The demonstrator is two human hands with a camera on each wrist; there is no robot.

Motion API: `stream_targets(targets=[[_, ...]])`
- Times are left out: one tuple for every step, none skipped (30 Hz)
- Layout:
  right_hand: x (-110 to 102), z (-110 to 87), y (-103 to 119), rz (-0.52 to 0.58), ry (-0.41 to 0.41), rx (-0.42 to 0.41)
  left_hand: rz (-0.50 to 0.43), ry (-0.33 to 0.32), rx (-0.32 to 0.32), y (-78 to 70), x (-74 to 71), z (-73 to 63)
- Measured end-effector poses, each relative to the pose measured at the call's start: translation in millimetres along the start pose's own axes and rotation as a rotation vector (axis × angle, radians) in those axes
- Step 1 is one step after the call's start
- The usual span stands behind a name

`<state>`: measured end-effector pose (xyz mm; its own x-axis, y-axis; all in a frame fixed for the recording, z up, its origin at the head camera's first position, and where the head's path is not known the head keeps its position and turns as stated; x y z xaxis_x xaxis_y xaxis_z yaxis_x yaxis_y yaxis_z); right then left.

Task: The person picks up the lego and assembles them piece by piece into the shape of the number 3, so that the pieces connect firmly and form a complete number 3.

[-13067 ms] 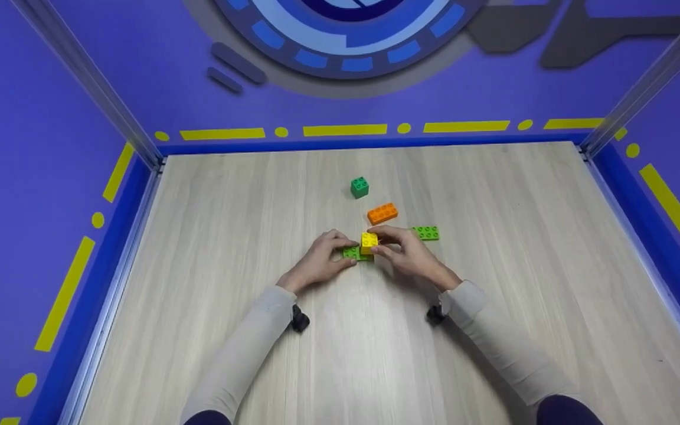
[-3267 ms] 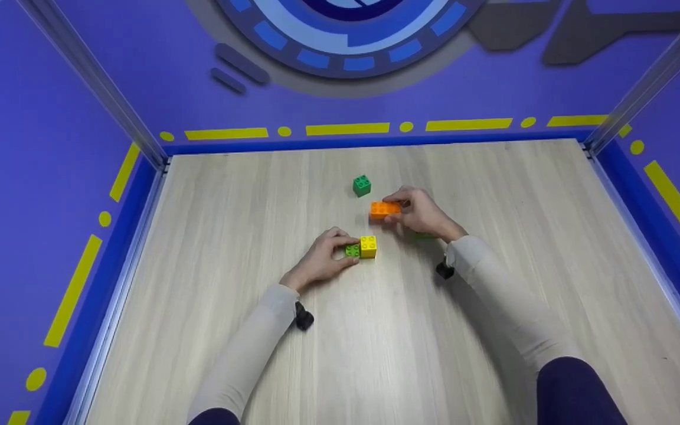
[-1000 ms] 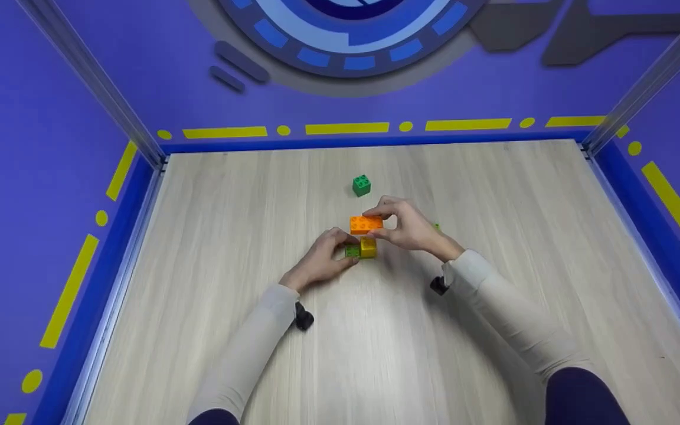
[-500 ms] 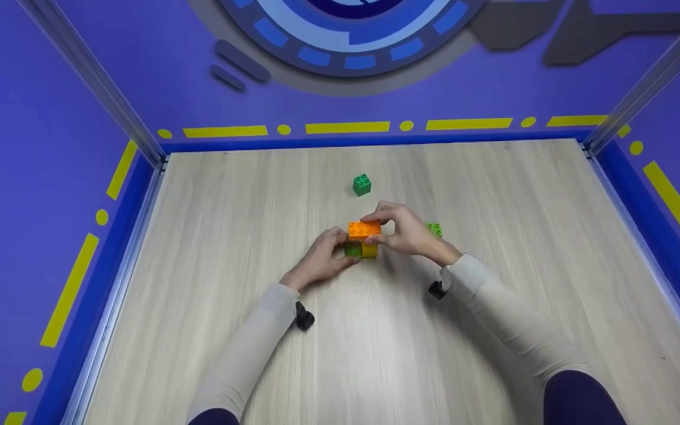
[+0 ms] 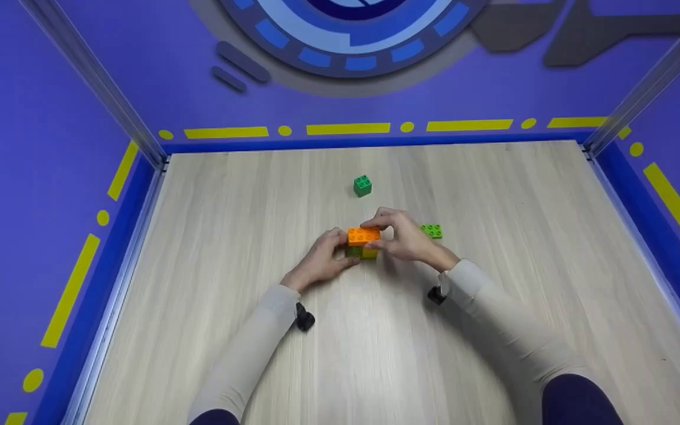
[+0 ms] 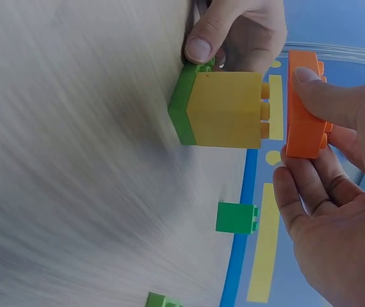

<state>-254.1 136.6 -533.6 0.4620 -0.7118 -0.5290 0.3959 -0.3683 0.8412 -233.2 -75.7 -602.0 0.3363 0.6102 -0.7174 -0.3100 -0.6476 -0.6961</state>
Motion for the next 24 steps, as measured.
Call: stream_targets(targets=[[0.6, -0.4, -0.6, -0.001, 0.0, 0.003, 0.002, 0.0, 0.001, 0.0, 0.0, -0.1], [1.2, -0.7, -1.1, -0.001, 0.0, 0.007, 0.002, -0.001, 0.001, 0.0, 0.1, -0.2], [1.6, -0.9, -1.4, -0.002, -0.001, 0.008, 0.004, -0.001, 0.002, 0.0, 0.1, -0.3], [2.1, -1.0, -1.7, -0.001, -0.002, 0.01, 0.007, -0.003, 0.005, -0.1, 0.1, -0.3], [2.5, -1.1, -2.2, 0.0, -0.003, 0.013, 0.008, -0.004, 0.007, -0.1, 0.2, -0.2], [2.9, -1.1, -2.7, 0.0, -0.003, 0.016, 0.012, -0.004, 0.009, 0.0, 0.2, -0.1], [3.3, -1.0, -3.0, -0.001, -0.002, 0.016, 0.016, -0.005, 0.012, 0.1, 0.3, 0.1], [3.6, -0.8, -3.2, -0.001, -0.002, 0.017, 0.015, -0.005, 0.013, 0.3, 0.3, 0.2], [4.1, -0.7, -3.5, -0.005, -0.001, 0.019, 0.013, -0.004, 0.013, 0.5, 0.4, 0.2], [4.5, -0.8, -4.1, -0.01, 0.0, 0.022, 0.013, -0.004, 0.014, 0.7, 0.6, 0.3], [5.1, -0.9, -4.5, -0.018, 0.0, 0.023, 0.013, -0.004, 0.014, 1.0, 0.9, 0.4], [5.6, -1.2, -4.9, -0.024, 0.001, 0.023, 0.013, -0.003, 0.015, 1.1, 1.0, 0.3], [6.1, -1.4, -5.4, -0.03, 0.002, 0.023, 0.011, -0.002, 0.017, 1.0, 1.1, 0.1], [6.7, -1.6, -6.0, -0.036, 0.002, 0.024, 0.01, -0.002, 0.017, 0.9, 1.1, -0.1], [7.0, -1.7, -6.6, -0.04, 0.001, 0.024, 0.01, -0.002, 0.017, 0.9, 1.1, -0.1], [7.4, -1.8, -7.0, -0.04, 0.0, 0.023, 0.011, -0.002, 0.019, 0.7, 0.9, -0.1], [7.7, -1.8, -7.3, -0.038, 0.0, 0.022, 0.01, -0.003, 0.02, 0.6, 0.8, -0.2], [7.9, -1.6, -7.5, -0.035, 0.0, 0.023, 0.008, -0.005, 0.022, 0.4, 0.6, -0.2], [8.1, -1.4, -7.6, -0.034, 0.0, 0.024, 0.008, -0.006, 0.022, 0.4, 0.4, -0.1], [8.1, -1.3, -7.7, -0.032, 0.001, 0.023, 0.007, -0.008, 0.022, 0.4, 0.3, 0.1], [8.1, -1.2, -7.4, -0.031, 0.001, 0.023, 0.008, -0.009, 0.023, 0.4, 0.2, 0.1], [8.2, -1.4, -7.1, -0.031, 0.002, 0.023, 0.008, -0.01, 0.025, 0.4, 0.1, 0.2], [8.4, -1.4, -7.1, -0.032, 0.003, 0.022, 0.007, -0.011, 0.025, 0.4, -0.1, 0.2], [8.6, -1.3, -7.2, -0.034, 0.004, 0.02, 0.009, -0.012, 0.025, 0.5, -0.3, 0.3]])
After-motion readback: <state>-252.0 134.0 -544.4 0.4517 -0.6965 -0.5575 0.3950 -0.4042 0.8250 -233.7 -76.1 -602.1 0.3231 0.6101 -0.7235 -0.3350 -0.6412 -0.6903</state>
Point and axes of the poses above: each hand's wrist, its own z-axis towards the middle knuckle, its own x-axis out of the palm, y = z × x, the point moved 3 cm from there along z, towards the middle knuckle, and after that the axes turned 6 degrees about z, right-handed, at the moved point
